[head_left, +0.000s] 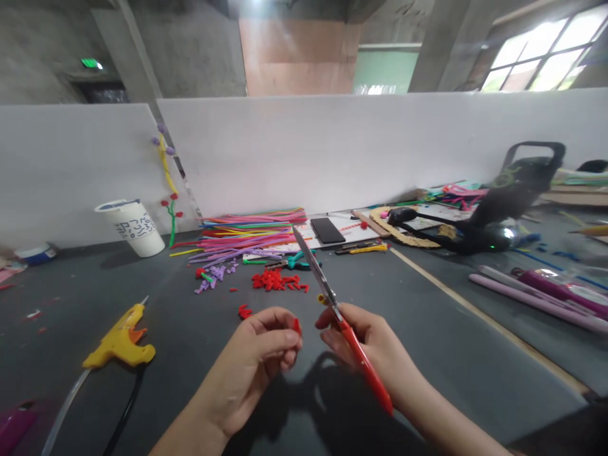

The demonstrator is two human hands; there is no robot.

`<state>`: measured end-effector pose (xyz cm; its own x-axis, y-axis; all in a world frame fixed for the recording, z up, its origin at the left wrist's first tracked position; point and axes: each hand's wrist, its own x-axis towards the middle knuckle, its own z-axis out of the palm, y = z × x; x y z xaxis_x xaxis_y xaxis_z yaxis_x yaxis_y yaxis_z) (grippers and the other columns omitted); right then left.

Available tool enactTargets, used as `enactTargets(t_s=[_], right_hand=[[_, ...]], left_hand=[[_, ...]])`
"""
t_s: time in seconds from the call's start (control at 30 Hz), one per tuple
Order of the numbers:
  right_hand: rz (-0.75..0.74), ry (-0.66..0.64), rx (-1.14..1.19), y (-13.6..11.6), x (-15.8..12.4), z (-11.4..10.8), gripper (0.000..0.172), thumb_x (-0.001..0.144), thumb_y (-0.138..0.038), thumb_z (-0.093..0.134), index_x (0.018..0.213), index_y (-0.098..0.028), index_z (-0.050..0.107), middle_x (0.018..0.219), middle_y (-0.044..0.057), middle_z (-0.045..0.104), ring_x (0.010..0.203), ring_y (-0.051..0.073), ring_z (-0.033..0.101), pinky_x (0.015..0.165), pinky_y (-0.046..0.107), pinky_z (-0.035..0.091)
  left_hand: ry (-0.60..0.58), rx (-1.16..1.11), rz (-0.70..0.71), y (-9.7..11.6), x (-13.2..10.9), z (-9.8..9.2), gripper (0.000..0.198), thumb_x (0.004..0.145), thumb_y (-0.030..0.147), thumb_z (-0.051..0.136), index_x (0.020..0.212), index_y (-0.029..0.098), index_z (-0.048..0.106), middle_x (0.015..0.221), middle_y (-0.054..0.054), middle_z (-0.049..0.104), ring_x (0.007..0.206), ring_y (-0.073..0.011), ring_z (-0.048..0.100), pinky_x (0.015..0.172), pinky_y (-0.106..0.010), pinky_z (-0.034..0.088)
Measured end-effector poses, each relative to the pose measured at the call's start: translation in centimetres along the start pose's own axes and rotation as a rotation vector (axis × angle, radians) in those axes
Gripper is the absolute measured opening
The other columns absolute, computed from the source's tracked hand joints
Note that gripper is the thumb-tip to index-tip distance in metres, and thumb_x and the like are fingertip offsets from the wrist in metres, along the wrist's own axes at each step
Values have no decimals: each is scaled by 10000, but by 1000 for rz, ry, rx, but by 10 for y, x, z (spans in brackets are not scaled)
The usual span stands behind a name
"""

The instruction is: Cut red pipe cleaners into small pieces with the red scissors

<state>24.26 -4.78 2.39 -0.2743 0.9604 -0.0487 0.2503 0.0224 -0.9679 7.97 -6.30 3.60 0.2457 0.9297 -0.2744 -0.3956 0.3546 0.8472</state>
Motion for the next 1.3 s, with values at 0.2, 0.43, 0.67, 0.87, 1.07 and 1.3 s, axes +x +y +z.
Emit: enactTargets(t_s=[0.2, 0.43, 0.67, 0.87, 1.07, 1.3], right_hand=[[-10, -126, 189, 0, 5, 7, 101, 705, -257, 515, 675, -164, 491, 425, -80, 421, 333, 43, 367, 342, 147, 282], [0, -133, 154, -2, 3, 6, 48, 689, -191, 482, 652, -176, 456, 452, -83, 400, 352, 43, 348, 341, 148, 258], [-80, -38, -42, 1, 6, 7, 80, 620, -120, 466, 581, -171, 418, 518, -71, 363, 488, 63, 316, 434, 168, 262], [-106, -13, -143, 3, 7, 10, 65, 602, -133, 479, 581, -170, 430, 513, -74, 365, 491, 66, 298, 423, 167, 234], [-128, -17, -118, 5, 9, 10, 72, 644, -168, 490, 599, -170, 434, 533, -67, 379, 504, 70, 322, 439, 166, 261], [-203, 33, -421, -5, -2, -4, 193, 710, -356, 528, 665, -193, 435, 532, -66, 395, 486, 89, 353, 454, 189, 267]], left_hand=[[-72, 30, -122, -7, 0, 3, 62, 624, 55, 605, 637, 111, 583, 542, 17, 536, 429, -22, 434, 429, -125, 321], [-47, 139, -104, -9, 2, 2, 49, 615, 77, 608, 649, 111, 603, 560, 5, 570, 457, -50, 479, 453, -156, 355], [76, 425, 20, -9, 5, 9, 17, 567, 114, 613, 582, 121, 610, 492, 27, 557, 428, -81, 475, 449, -199, 371], [105, 445, 52, -17, 9, 8, 45, 563, 146, 617, 598, 126, 597, 542, 5, 578, 436, -87, 467, 446, -213, 368], [100, 462, 60, -18, 9, 6, 22, 579, 132, 606, 590, 126, 588, 523, 13, 564, 434, -81, 460, 452, -207, 368], [195, 356, 234, -1, 4, 3, 55, 651, 190, 617, 640, 143, 591, 515, 30, 563, 457, -78, 490, 468, -186, 394]])
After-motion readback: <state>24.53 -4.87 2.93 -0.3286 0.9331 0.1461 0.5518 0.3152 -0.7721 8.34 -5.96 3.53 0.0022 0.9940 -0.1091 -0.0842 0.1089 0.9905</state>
